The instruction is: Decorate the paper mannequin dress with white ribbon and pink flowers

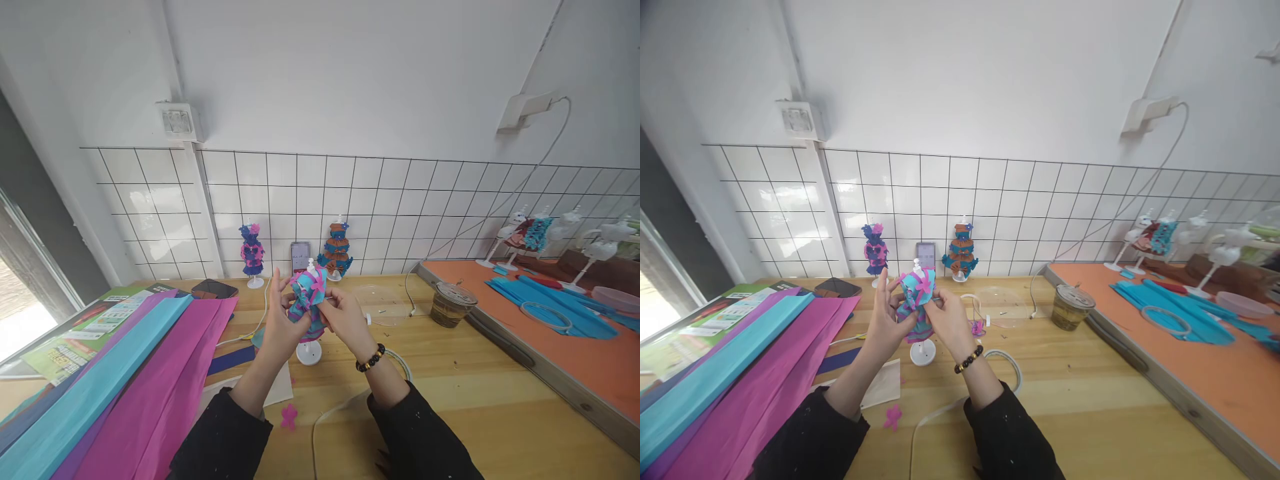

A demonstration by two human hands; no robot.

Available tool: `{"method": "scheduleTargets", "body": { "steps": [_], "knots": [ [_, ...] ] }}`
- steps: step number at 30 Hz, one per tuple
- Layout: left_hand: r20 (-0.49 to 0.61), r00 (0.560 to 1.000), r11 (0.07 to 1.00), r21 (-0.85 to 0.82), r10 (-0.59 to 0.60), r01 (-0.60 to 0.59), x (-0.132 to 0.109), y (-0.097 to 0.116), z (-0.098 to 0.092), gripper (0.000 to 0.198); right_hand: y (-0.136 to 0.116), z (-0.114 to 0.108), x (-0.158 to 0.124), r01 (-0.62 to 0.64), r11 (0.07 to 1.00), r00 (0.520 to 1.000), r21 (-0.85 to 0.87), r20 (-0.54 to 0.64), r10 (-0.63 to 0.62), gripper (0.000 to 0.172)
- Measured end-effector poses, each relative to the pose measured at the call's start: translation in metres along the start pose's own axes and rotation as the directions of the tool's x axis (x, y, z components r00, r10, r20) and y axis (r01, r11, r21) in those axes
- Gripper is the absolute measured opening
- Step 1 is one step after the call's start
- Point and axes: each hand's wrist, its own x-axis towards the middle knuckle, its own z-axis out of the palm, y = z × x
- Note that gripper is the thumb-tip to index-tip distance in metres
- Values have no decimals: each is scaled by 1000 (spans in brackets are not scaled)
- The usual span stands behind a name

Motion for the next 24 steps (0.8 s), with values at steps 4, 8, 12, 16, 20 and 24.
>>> {"method": "scheduleTargets", "body": {
  "steps": [4, 8, 12, 16, 20, 24],
  "knots": [
    [21, 999, 999, 7, 41, -41, -1, -3, 1, 96, -4, 0, -1, -39, 999, 999, -28, -39, 38, 19],
    [18, 999, 999, 20, 42, -42, -2, -4, 1, 95, -2, -2, 0, -52, 998, 997, -47, -59, 49, 24],
    [14, 1000, 999, 39, 28, -29, -2, -3, 0, 94, 2, -4, 2, -35, 999, 999, -29, -36, 33, 26],
    [21, 1000, 999, 39, 14, -15, -1, -2, -1, 94, 4, -7, 4, -2, 1000, 1000, 3, 22, 2, 28],
    [24, 1000, 999, 36, 13, -14, -1, -1, 0, 93, 3, -8, 4, 18, 1000, 999, 11, 49, -18, 26],
    [35, 998, 998, 44, 42, -43, -2, -3, 0, 91, 3, -4, 3, -4, 999, 1000, 53, 9, 4, 24]
  ]
}}
